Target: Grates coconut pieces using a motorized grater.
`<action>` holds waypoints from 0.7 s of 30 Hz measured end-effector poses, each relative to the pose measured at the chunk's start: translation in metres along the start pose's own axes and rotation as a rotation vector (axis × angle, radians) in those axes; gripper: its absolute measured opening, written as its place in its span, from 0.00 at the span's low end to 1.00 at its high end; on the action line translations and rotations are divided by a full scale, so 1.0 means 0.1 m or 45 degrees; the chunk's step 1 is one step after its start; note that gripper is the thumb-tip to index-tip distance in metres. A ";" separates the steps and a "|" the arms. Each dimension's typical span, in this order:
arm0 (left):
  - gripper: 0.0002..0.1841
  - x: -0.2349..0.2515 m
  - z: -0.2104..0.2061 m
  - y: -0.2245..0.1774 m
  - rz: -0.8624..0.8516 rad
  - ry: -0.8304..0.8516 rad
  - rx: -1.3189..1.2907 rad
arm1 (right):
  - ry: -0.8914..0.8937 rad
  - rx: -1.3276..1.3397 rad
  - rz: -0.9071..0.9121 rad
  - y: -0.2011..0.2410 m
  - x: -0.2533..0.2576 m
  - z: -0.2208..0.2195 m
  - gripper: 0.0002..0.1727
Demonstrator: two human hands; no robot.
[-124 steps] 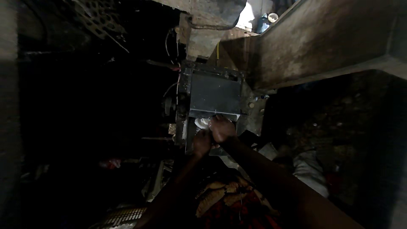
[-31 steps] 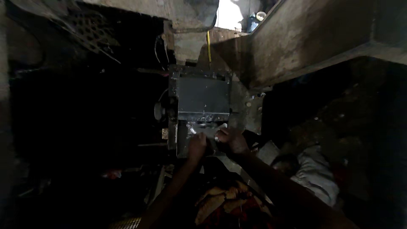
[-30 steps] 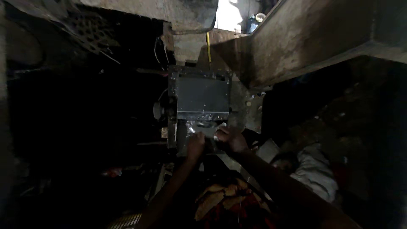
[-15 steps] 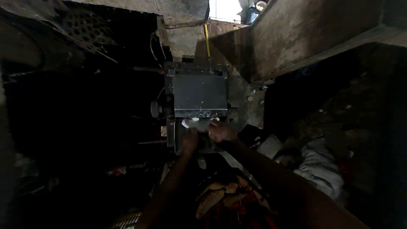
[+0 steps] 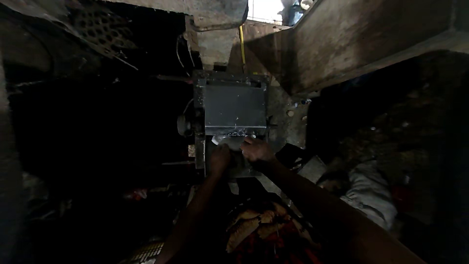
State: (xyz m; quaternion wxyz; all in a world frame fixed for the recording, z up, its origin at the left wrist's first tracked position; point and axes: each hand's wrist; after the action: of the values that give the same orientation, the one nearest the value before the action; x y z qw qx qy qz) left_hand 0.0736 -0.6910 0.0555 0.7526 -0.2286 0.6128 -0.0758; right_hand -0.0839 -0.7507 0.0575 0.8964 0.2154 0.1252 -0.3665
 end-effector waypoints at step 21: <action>0.22 -0.17 -0.23 -0.05 -0.264 -0.124 0.395 | -0.007 0.118 -0.200 -0.01 -0.13 -0.14 0.15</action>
State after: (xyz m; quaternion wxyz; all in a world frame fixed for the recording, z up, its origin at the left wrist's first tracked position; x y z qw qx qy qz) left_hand 0.0480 -0.6944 0.0697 0.7958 -0.1750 0.5298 -0.2353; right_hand -0.0943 -0.7370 0.0502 0.8544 0.2450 0.1223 -0.4416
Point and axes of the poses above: each hand's wrist, its own x-axis towards the middle knuckle, its own z-axis out of the back of the hand, y = z × x, and after that the axes turned 4 degrees about -x, right-handed
